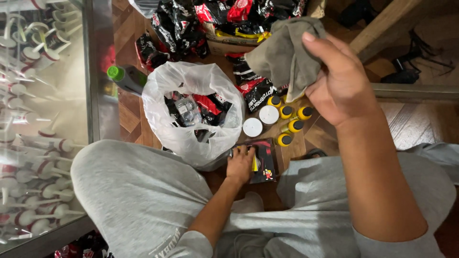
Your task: Wiping down motorcycle parts boxes and spray cans with a cloth.
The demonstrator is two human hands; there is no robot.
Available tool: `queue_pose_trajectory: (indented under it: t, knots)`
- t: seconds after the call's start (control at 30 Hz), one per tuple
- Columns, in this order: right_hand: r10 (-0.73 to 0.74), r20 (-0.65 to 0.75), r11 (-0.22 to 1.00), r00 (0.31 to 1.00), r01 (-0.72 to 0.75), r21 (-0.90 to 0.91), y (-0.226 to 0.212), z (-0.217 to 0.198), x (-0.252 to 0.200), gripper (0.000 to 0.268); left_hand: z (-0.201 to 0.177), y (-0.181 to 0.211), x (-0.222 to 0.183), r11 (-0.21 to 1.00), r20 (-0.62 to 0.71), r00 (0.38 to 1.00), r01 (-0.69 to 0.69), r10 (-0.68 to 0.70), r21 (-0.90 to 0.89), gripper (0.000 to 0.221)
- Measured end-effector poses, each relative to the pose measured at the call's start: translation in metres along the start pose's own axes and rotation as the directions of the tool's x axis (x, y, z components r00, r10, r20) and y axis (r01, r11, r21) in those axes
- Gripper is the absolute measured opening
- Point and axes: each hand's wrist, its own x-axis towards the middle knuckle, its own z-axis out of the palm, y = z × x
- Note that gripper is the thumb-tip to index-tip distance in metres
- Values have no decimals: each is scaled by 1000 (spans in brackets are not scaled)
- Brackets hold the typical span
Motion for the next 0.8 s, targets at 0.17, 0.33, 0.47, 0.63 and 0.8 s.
queue_pose_trajectory:
  t: [0.17, 0.33, 0.47, 0.63, 0.8]
  knots:
    - [87, 38, 995, 996, -88, 48, -2, 1, 0, 28, 36, -10, 11, 1000, -75, 997, -15, 15, 3, 77]
    - [75, 65, 997, 995, -76, 14, 4, -5, 2, 28, -28, 15, -8, 1000, 54, 999, 4, -2, -29, 103]
    - [88, -55, 993, 995, -92, -73, 2, -2, 4, 30, -70, 22, -19, 910, 191, 898, -357, 397, -212, 66]
    - [11, -106, 986, 994, -28, -163, 21, -6, 13, 33, -310, 63, -72, 468, 165, 535, -501, 829, -728, 66]
    - [-18, -103, 907, 994, -28, -420, 37, 2, 17, 29, -438, 121, -26, -29, -123, 185, -442, 975, -896, 67]
